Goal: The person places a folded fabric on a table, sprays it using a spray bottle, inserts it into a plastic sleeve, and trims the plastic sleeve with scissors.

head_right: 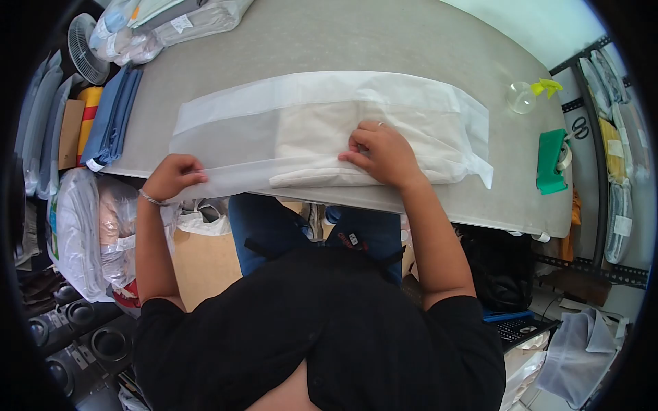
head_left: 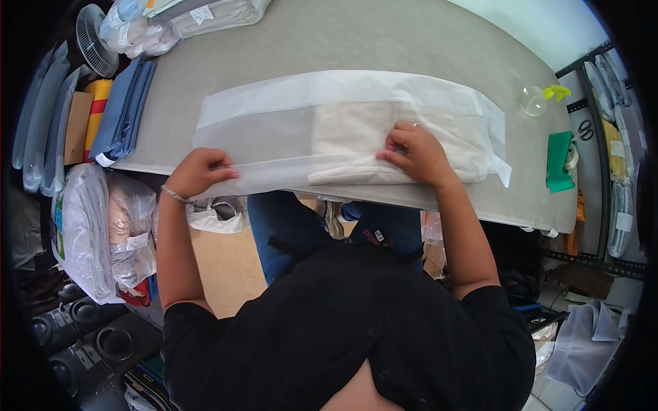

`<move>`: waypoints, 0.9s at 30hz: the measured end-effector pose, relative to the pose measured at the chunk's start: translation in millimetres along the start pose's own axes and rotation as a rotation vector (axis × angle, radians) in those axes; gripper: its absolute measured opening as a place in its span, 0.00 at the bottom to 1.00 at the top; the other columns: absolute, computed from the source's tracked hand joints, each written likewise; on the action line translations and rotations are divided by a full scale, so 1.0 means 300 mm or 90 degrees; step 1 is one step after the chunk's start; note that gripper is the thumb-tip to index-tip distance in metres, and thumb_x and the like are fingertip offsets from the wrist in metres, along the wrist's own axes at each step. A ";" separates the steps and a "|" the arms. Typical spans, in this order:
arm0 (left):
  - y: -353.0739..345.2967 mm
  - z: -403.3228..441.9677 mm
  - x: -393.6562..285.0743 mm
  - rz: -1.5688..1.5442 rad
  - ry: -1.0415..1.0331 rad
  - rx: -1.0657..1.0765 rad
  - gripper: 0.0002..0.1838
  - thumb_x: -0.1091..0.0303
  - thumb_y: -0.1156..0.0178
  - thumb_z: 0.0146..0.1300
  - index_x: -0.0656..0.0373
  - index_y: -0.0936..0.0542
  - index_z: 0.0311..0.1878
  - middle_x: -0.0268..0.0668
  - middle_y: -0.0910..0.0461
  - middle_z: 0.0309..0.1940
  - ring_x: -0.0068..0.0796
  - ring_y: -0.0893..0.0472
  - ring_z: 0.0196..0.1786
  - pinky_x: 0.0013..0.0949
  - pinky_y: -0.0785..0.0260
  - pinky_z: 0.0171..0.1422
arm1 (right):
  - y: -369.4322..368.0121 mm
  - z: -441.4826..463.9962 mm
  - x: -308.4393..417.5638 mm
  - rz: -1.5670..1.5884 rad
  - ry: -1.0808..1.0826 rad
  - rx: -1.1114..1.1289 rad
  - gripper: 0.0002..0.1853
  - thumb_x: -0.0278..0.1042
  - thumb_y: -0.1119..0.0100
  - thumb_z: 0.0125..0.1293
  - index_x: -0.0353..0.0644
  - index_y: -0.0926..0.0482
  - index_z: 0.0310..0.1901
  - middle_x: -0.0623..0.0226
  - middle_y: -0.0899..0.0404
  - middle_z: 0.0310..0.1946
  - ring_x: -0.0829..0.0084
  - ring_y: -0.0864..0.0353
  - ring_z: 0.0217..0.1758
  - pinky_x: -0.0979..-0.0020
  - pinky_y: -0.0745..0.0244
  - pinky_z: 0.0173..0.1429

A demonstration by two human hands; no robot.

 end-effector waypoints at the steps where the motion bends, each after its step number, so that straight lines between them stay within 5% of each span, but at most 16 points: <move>1: 0.024 -0.035 0.057 0.001 0.004 -0.003 0.13 0.64 0.29 0.59 0.63 0.20 0.30 0.30 0.23 0.21 0.17 0.28 0.27 0.25 0.35 0.33 | 0.002 0.001 0.002 -0.004 -0.006 0.002 0.15 0.44 0.31 0.57 0.44 0.25 0.26 0.66 0.26 0.31 0.60 0.25 0.38 0.61 0.30 0.42; 5: 0.068 -0.120 0.277 -0.109 0.056 -0.135 0.09 0.66 0.34 0.66 0.61 0.20 0.36 0.23 0.24 0.27 0.14 0.30 0.30 0.20 0.36 0.37 | 0.003 0.005 0.007 0.008 0.014 0.000 0.15 0.42 0.30 0.57 0.42 0.25 0.26 0.65 0.26 0.30 0.60 0.25 0.37 0.62 0.30 0.41; 7: 0.039 -0.141 0.344 -0.246 -0.013 -0.370 0.11 0.61 0.40 0.71 0.60 0.22 0.39 0.23 0.26 0.28 0.13 0.32 0.31 0.19 0.38 0.38 | 0.003 0.005 0.011 0.003 -0.009 -0.003 0.15 0.41 0.29 0.56 0.41 0.25 0.26 0.64 0.26 0.28 0.60 0.25 0.35 0.63 0.30 0.40; 9: -0.056 -0.159 0.377 -0.358 -0.132 -0.458 0.22 0.46 0.48 0.74 0.59 0.23 0.48 0.24 0.28 0.34 0.14 0.32 0.36 0.22 0.38 0.43 | 0.004 0.008 0.023 0.005 0.001 -0.005 0.15 0.39 0.29 0.55 0.40 0.25 0.26 0.65 0.26 0.27 0.62 0.25 0.33 0.64 0.30 0.39; 11: -0.175 -0.173 0.366 -0.269 -0.260 -0.535 0.29 0.42 0.42 0.69 0.61 0.26 0.55 0.29 0.27 0.46 0.21 0.27 0.47 0.26 0.33 0.52 | 0.001 0.006 0.020 0.005 -0.026 -0.006 0.14 0.37 0.28 0.55 0.40 0.25 0.26 0.65 0.27 0.27 0.63 0.26 0.33 0.65 0.30 0.38; 13: -0.230 -0.167 0.357 -0.375 -0.271 -0.513 0.25 0.51 0.34 0.65 0.62 0.24 0.53 0.31 0.26 0.47 0.24 0.26 0.50 0.28 0.32 0.56 | -0.003 0.005 0.024 0.024 -0.026 -0.007 0.14 0.35 0.28 0.54 0.39 0.26 0.26 0.65 0.28 0.26 0.64 0.27 0.32 0.67 0.30 0.38; 16: -0.210 -0.165 0.330 -0.115 -0.188 -0.589 0.09 0.72 0.29 0.55 0.62 0.20 0.37 0.35 0.25 0.42 0.29 0.25 0.45 0.29 0.32 0.52 | -0.005 0.005 0.021 0.009 -0.039 -0.007 0.15 0.35 0.27 0.54 0.38 0.26 0.26 0.65 0.28 0.26 0.66 0.28 0.31 0.68 0.31 0.37; 21: -0.091 -0.218 0.281 -0.096 -0.181 -0.398 0.10 0.70 0.30 0.56 0.63 0.23 0.32 0.34 0.27 0.34 0.28 0.26 0.41 0.30 0.33 0.47 | -0.008 0.010 0.018 0.003 -0.030 0.005 0.15 0.35 0.27 0.53 0.38 0.26 0.26 0.65 0.28 0.26 0.66 0.28 0.31 0.68 0.31 0.37; 24: -0.022 -0.230 0.321 -0.028 -0.068 -0.269 0.12 0.63 0.34 0.62 0.62 0.22 0.32 0.35 0.24 0.34 0.27 0.25 0.38 0.30 0.32 0.45 | -0.004 0.011 0.020 0.011 -0.027 0.000 0.15 0.35 0.27 0.53 0.38 0.26 0.25 0.65 0.28 0.26 0.66 0.27 0.31 0.68 0.31 0.36; 27: 0.084 -0.195 0.305 -0.266 0.008 -0.383 0.18 0.55 0.40 0.67 0.63 0.21 0.31 0.36 0.21 0.33 0.27 0.23 0.35 0.33 0.30 0.43 | 0.000 0.010 0.025 0.007 -0.027 -0.006 0.15 0.35 0.27 0.54 0.39 0.26 0.25 0.65 0.28 0.26 0.65 0.26 0.31 0.67 0.30 0.37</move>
Point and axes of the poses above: each hand's wrist, its own z-axis towards the middle knuckle, its own y-axis out of the back of the hand, x = y × z, the point moved 1 cm from there along z, towards the middle knuckle
